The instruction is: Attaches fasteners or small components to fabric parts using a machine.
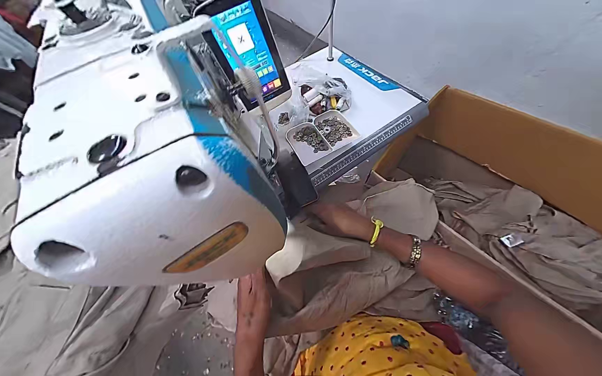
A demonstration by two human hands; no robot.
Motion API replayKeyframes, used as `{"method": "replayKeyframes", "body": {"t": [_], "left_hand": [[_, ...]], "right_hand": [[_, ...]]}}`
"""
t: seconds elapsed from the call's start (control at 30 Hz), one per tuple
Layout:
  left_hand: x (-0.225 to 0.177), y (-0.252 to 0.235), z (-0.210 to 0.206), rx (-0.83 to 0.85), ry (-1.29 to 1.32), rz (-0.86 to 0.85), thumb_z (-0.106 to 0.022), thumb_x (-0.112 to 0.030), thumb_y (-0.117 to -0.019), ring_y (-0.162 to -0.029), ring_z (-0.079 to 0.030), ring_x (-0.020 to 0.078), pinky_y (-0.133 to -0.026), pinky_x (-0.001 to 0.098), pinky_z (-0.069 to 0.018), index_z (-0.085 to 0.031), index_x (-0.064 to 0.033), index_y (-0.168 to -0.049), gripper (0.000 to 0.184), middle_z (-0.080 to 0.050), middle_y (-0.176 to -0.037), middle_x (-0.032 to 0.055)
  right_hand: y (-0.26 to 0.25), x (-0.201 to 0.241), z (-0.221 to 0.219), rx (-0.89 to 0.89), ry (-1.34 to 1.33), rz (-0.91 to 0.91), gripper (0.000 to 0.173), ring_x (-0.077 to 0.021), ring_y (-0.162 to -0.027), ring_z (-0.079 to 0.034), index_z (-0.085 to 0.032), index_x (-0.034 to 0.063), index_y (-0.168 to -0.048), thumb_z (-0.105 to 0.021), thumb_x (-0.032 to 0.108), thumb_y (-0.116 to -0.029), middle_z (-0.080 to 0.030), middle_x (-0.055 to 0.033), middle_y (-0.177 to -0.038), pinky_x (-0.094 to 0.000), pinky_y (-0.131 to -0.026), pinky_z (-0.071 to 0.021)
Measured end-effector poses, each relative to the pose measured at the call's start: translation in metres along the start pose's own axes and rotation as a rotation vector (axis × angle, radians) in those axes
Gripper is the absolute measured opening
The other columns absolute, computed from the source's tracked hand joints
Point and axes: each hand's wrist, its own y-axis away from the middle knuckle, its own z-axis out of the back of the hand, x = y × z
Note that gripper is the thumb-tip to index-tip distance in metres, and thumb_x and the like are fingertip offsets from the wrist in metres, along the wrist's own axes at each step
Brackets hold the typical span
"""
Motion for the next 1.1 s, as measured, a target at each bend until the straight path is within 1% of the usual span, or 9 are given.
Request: {"method": "replayKeyframes", "body": {"t": [0.27,0.37,0.53,0.63,0.77,0.87,0.93,1.0,1.1], "left_hand": [[-0.006,0.005,-0.004,-0.019,-0.044,0.005,-0.022,-0.026,-0.1085,-0.14,-0.044,0.0115,-0.116,0.025,-0.0321,-0.038,0.0128,-0.148,0.058,-0.044,-0.151,0.0273],[-0.008,0.003,-0.002,-0.023,-0.048,0.011,-0.025,-0.022,-0.1079,-0.133,-0.049,0.0107,-0.112,0.0242,-0.0358,-0.042,0.0157,-0.143,0.054,-0.049,-0.144,0.0288],[-0.013,0.005,-0.004,-0.02,0.058,-0.001,-0.025,-0.015,-0.1079,-0.129,-0.048,0.0032,-0.111,0.0189,-0.036,-0.037,0.0197,-0.142,0.05,-0.049,-0.14,0.0283],[-0.015,0.004,-0.005,-0.002,0.074,-0.078,-0.026,-0.015,-0.1082,-0.127,-0.047,0.001,-0.11,0.0181,-0.0346,-0.037,0.0237,-0.137,0.05,-0.05,-0.135,0.0296],[-0.01,0.003,-0.002,0.029,0.029,-0.12,-0.026,-0.022,-0.1104,-0.128,-0.047,0.0018,-0.109,0.019,-0.0358,-0.036,0.0234,-0.138,0.053,-0.05,-0.135,0.0302],[-0.002,0.0,-0.001,0.018,0.083,-0.127,-0.028,-0.018,-0.1095,-0.122,-0.049,-0.0037,-0.106,0.0157,-0.038,-0.033,0.024,-0.137,0.051,-0.051,-0.13,0.0252],[-0.005,-0.004,-0.001,-0.036,0.057,-0.069,-0.033,-0.013,-0.1067,-0.107,-0.053,-0.0067,-0.098,0.0141,-0.0429,-0.038,0.0227,-0.13,0.043,-0.054,-0.115,0.017],[-0.012,-0.008,0.001,-0.082,-0.08,0.032,-0.042,-0.011,-0.1039,-0.09,-0.056,0.0063,-0.088,0.0275,-0.0479,-0.051,0.0199,-0.116,0.034,-0.058,-0.095,0.0171],[-0.026,0.007,0.012,-0.012,-0.257,-0.123,-0.057,-0.015,-0.0978,-0.055,-0.051,0.0067,-0.057,0.0284,-0.0456,-0.059,0.0038,-0.071,0.033,-0.051,-0.057,0.0026]], "right_hand": [[-0.056,0.023,-0.007,-0.127,-0.173,-0.164,0.039,-0.041,-0.118,-0.063,-0.058,0.0027,-0.134,-0.061,0.023,-0.1012,-0.062,-0.0215,-0.132,-0.0627,-0.093,-0.0494],[-0.05,0.026,0.021,-0.144,-0.109,-0.084,0.031,-0.0429,-0.114,-0.063,-0.067,0.0007,-0.122,-0.057,0.023,-0.1014,-0.066,-0.0239,-0.121,-0.0639,-0.091,-0.0482],[-0.024,0.008,0.072,-0.69,0.1,0.048,0.025,-0.036,-0.103,-0.069,-0.076,0.0017,-0.109,-0.06,0.02,-0.1017,-0.071,-0.0183,-0.106,-0.0508,-0.082,-0.0562],[-0.033,-0.018,0.088,-0.564,0.348,0.051,0.035,-0.0419,-0.121,-0.059,-0.069,-0.0032,-0.122,-0.062,0.024,-0.1011,-0.064,-0.0235,-0.126,-0.0538,-0.096,-0.0505],[-0.044,-0.032,0.078,-0.714,0.463,0.163,0.021,-0.0396,-0.109,-0.065,-0.072,-0.0024,-0.108,-0.054,0.003,-0.0986,-0.068,-0.0214,-0.114,-0.0492,-0.088,-0.0545],[-0.037,-0.04,0.083,-0.734,0.232,0.262,0.017,-0.0384,-0.109,-0.065,-0.076,0.0029,-0.102,-0.061,0.01,-0.0984,-0.069,-0.02,-0.11,-0.0492,-0.092,-0.0535],[-0.032,-0.038,0.085,-0.75,0.051,0.301,0.019,-0.0345,-0.107,-0.066,-0.077,0.004,-0.102,-0.063,0.016,-0.0993,-0.07,-0.0184,-0.106,-0.0464,-0.093,-0.0528],[-0.026,-0.023,0.087,-0.769,-0.109,0.295,0.023,-0.0292,-0.097,-0.068,-0.077,0.0028,-0.103,-0.062,0.019,-0.1006,-0.071,-0.0165,-0.1,-0.0438,-0.087,-0.0543],[-0.009,0.017,0.084,-0.763,-0.251,0.292,0.022,-0.0208,-0.085,-0.071,-0.077,0.0013,-0.1,-0.067,0.021,-0.0981,-0.074,-0.012,-0.093,-0.0402,-0.082,-0.0564]]}}
